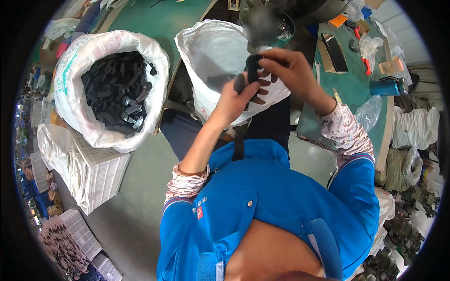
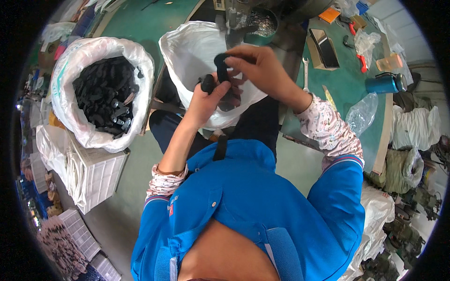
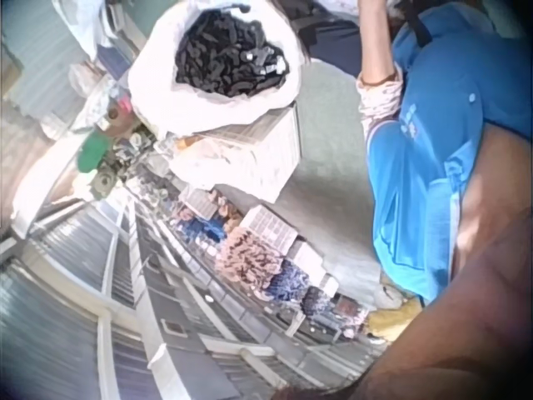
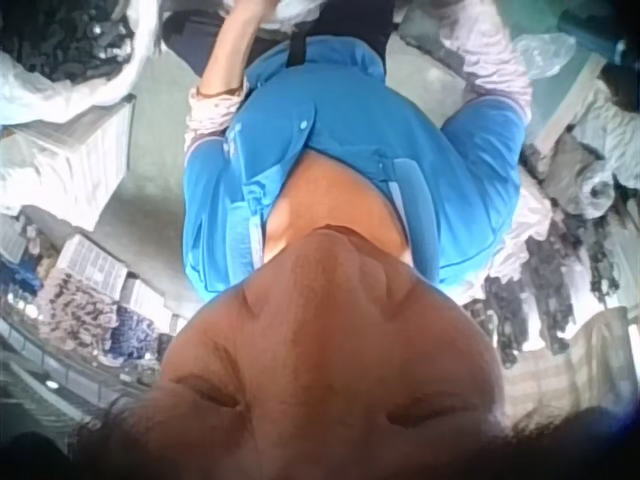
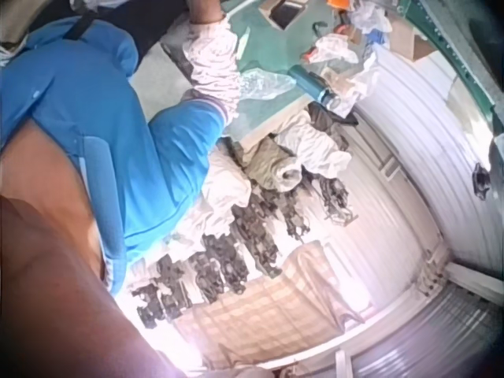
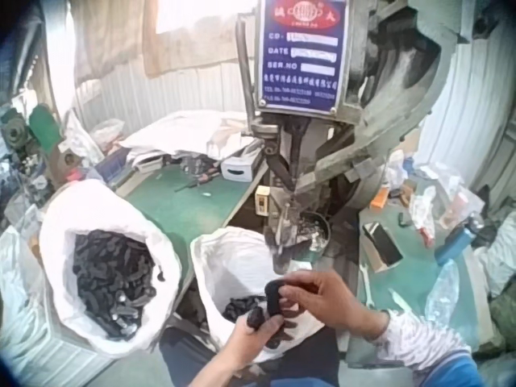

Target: The person repeatedly picks up black plastic components from a white sack, attaches small metal pieces to them by hand, and places the assembled units into a second white sack. The process is continuous and repetitive.

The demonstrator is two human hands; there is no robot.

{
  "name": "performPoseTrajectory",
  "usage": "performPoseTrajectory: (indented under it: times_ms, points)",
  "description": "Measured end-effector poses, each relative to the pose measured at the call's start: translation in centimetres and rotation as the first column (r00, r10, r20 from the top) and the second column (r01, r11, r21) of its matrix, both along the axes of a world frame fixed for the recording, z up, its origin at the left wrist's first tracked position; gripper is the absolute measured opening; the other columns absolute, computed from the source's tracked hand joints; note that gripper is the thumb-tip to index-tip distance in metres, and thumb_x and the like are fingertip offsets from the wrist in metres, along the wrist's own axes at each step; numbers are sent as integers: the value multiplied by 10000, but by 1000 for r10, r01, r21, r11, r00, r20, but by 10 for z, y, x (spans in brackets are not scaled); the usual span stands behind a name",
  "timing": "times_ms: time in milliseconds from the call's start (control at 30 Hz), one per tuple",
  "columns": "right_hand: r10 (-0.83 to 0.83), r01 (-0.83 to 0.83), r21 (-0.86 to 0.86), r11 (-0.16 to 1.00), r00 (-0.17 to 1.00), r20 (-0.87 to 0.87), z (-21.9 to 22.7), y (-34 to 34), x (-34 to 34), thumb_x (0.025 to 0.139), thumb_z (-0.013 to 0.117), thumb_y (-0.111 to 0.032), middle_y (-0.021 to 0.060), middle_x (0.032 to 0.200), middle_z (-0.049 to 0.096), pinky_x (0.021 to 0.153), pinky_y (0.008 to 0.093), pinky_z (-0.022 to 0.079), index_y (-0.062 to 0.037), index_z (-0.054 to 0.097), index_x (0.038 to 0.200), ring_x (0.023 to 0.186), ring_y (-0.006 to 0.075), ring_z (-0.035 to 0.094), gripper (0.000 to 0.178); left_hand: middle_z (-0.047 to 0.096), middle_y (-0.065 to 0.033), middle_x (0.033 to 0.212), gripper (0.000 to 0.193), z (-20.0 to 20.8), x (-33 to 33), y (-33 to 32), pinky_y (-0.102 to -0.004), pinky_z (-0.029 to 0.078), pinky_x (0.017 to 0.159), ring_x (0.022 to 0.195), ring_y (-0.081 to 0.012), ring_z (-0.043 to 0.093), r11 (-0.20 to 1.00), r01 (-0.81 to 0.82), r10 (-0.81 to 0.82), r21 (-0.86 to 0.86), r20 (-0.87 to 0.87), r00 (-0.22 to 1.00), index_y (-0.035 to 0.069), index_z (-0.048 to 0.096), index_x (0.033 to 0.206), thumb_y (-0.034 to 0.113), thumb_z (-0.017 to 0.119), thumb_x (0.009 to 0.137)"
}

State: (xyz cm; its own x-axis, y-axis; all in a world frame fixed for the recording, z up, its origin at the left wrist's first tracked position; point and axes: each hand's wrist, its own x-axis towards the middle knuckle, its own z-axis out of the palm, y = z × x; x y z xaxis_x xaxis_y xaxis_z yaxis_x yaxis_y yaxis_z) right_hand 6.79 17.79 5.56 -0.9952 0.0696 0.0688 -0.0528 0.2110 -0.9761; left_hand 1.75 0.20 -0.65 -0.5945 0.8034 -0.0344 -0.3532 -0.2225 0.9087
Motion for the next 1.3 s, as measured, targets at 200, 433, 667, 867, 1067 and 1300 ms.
performPoseTrajectory:
  times_ms: [200, 433, 667, 867, 1067, 1300]
  points:
    - [-177, 170, -57, 984, 974, -140, 39, 28, -29, 915, 613, -201, 65, 808, 669, 571, 206, 453, -10, 578, 1224, 623, 82, 584, 365, 495, -221, 1325, 366, -1, -3, -4, -444, 498, 929, 1154, -338, 553, 984, -97, 77, 150, 133, 988, -6, 433, 1313, 87, 478, 962]
    - [-134, 156, -155, 976, 981, 142, 79, 47, -81, 944, 534, -103, 100, 784, 659, 385, 211, 434, 79, 567, 1128, 449, 114, 566, 261, 421, -237, 1391, 424, 3, -9, -5, -521, 348, 1070, 1263, -421, 433, 937, -211, 82, 277, 414, 907, -21, 405, 1328, 234, 429, 991]
    - [29, -21, 94, 995, 997, -76, -12, 37, -26, 890, 643, -239, 72, 1206, 594, 822, 285, 499, -53, 503, 1308, 995, 158, 606, 479, 351, -260, 1419, 519, 5, -15, -4, -522, 313, 1091, 1290, -443, 377, 924, -231, 39, 305, 525, 851, -19, 319, 1356, 352, 397, 1001]
    - [242, 61, 587, 807, 873, -423, -43, -11, 3, 791, 686, -87, 128, 1273, 547, 1002, 424, 374, -84, 616, 1136, 1201, 345, 471, 352, 458, -202, 1347, 578, -1, -4, -2, -457, 451, 958, 1097, -335, 558, 950, -121, -89, 288, 622, 778, 11, 296, 1406, 357, 466, 975]
    - [-161, 160, -24, 987, 954, -253, -13, -5, 11, 985, 505, -158, 67, 1018, 636, 760, 254, 480, -60, 584, 1213, 871, 93, 574, 260, 574, -71, 1007, 474, 4, -12, -5, -291, 502, 700, 832, -156, 606, 959, -157, 183, -235, 94, 979, 13, 392, 1358, 162, 545, 934]
    - [-67, 92, 158, 983, 985, -158, -35, -5, 13, 1001, 437, -239, 24, 893, 493, 745, 248, 395, -80, 550, 1302, 823, 117, 457, 359, 590, -25, 1120, 398, -8, -2, 0, -241, 443, 830, 938, -89, 541, 963, -243, 245, -116, 3, 970, -11, 495, 1290, -10, 540, 895]
